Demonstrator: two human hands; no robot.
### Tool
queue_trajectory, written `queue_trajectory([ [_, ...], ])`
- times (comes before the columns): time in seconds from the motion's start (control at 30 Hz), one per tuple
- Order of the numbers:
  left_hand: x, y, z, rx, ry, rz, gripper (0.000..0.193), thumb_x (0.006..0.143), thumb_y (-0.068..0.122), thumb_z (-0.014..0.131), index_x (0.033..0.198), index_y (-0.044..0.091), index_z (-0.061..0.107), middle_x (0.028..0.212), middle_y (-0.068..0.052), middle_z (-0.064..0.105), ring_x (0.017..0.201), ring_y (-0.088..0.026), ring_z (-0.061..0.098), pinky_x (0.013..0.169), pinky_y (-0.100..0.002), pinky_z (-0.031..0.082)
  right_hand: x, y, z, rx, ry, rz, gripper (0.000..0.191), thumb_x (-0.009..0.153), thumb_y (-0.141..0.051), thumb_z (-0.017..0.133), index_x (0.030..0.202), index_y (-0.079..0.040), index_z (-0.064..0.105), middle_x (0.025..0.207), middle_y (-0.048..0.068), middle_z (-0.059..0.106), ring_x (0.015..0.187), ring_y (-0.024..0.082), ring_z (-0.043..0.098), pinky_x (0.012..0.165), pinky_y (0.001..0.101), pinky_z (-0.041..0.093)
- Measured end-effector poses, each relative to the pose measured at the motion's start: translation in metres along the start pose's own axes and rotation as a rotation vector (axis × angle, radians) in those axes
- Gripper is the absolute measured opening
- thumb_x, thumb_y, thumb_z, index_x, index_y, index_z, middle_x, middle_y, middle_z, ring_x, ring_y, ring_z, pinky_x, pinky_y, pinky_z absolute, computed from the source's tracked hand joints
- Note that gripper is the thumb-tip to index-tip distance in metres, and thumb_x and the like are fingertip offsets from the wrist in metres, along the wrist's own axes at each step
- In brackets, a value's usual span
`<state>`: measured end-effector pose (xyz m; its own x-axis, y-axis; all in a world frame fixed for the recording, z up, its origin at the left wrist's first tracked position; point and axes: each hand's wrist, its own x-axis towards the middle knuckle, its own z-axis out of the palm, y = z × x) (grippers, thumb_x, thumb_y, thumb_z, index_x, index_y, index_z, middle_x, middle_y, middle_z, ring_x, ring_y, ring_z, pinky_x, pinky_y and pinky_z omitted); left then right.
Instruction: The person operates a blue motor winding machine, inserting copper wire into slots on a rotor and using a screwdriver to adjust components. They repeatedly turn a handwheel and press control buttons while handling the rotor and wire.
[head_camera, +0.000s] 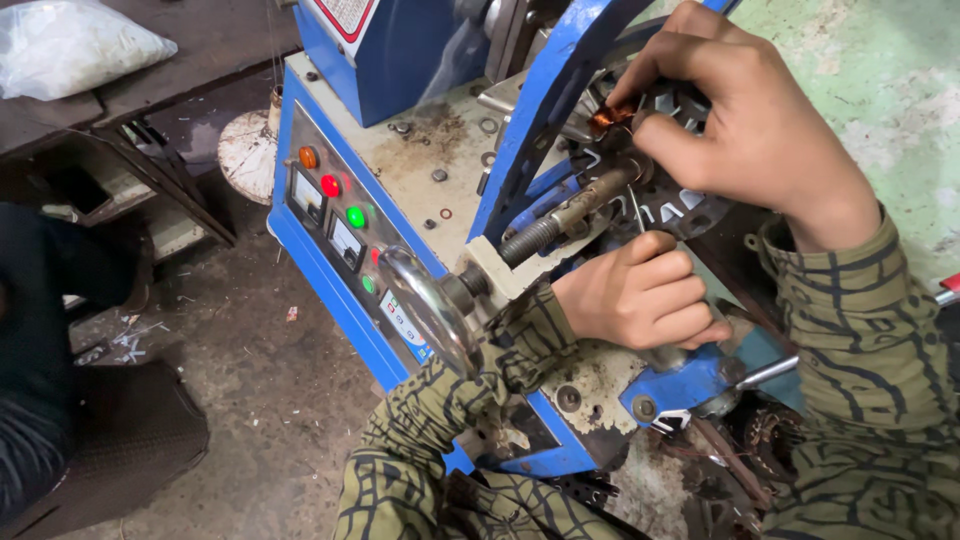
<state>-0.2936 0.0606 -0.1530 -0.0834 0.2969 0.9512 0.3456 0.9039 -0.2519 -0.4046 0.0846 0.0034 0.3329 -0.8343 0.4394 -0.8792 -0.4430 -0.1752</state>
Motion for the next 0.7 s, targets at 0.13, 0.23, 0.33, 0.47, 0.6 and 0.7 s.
queue_trajectory([
  [0.13, -0.002, 0.001, 0.003, 0.014, 0.008, 0.0, 0.036, 0.101, 0.023, 0.076, 0.076, 0.011, 0.053, 0.076, -0.003, 0.043, 0.076, -0.022, 0.049, 0.076, -0.038, 0.044, -0.001, 0.001, 0.0, 0.001, 0.004, -0.011, 0.013, 0.091, -0.001, 0.066, 0.103, 0.002, 0.069, 0.101, 0.014, 0.062, 0.099, 0.029, 0.063, 0.094, 0.037, 0.051],
  [0.23, -0.002, 0.001, 0.006, 0.01, 0.036, 0.013, 0.035, 0.099, 0.022, 0.076, 0.076, 0.011, 0.053, 0.076, -0.003, 0.043, 0.074, -0.023, 0.048, 0.077, -0.039, 0.044, -0.002, 0.002, -0.001, -0.001, 0.01, -0.015, 0.011, 0.091, -0.001, 0.066, 0.101, 0.003, 0.069, 0.099, 0.014, 0.062, 0.101, 0.03, 0.063, 0.094, 0.0377, 0.051],
  [0.33, -0.002, 0.005, 0.011, -0.015, 0.099, 0.063, 0.038, 0.098, 0.022, 0.076, 0.074, 0.013, 0.049, 0.074, -0.002, 0.043, 0.071, -0.022, 0.046, 0.075, -0.038, 0.044, -0.002, 0.003, -0.001, 0.005, 0.008, -0.019, 0.011, 0.09, -0.001, 0.066, 0.101, 0.003, 0.068, 0.099, 0.014, 0.063, 0.102, 0.031, 0.063, 0.093, 0.0382, 0.051],
  [0.47, 0.0, 0.01, 0.015, -0.037, 0.096, 0.131, 0.042, 0.1, 0.025, 0.077, 0.074, 0.016, 0.045, 0.074, 0.0, 0.041, 0.07, -0.021, 0.045, 0.075, -0.037, 0.044, -0.002, 0.004, -0.001, 0.012, -0.005, 0.01, 0.011, 0.093, -0.003, 0.067, 0.103, 0.002, 0.069, 0.1, 0.013, 0.063, 0.1, 0.029, 0.064, 0.091, 0.0352, 0.051],
  [0.6, 0.001, 0.004, 0.015, -0.009, 0.118, 0.165, 0.043, 0.1, 0.027, 0.076, 0.073, 0.016, 0.044, 0.074, 0.0, 0.041, 0.069, -0.02, 0.045, 0.076, -0.036, 0.044, -0.003, 0.005, -0.002, 0.024, -0.005, 0.025, 0.012, 0.092, -0.003, 0.066, 0.103, 0.002, 0.069, 0.101, 0.014, 0.063, 0.099, 0.028, 0.064, 0.091, 0.0345, 0.051],
  [0.7, 0.003, -0.005, 0.016, 0.033, 0.114, 0.149, 0.041, 0.099, 0.026, 0.077, 0.073, 0.016, 0.048, 0.072, 0.0, 0.039, 0.069, -0.02, 0.045, 0.077, -0.036, 0.045, -0.003, 0.004, -0.001, 0.024, -0.006, 0.042, 0.012, 0.091, -0.003, 0.066, 0.102, 0.002, 0.069, 0.102, 0.014, 0.063, 0.099, 0.028, 0.064, 0.092, 0.0352, 0.052],
])
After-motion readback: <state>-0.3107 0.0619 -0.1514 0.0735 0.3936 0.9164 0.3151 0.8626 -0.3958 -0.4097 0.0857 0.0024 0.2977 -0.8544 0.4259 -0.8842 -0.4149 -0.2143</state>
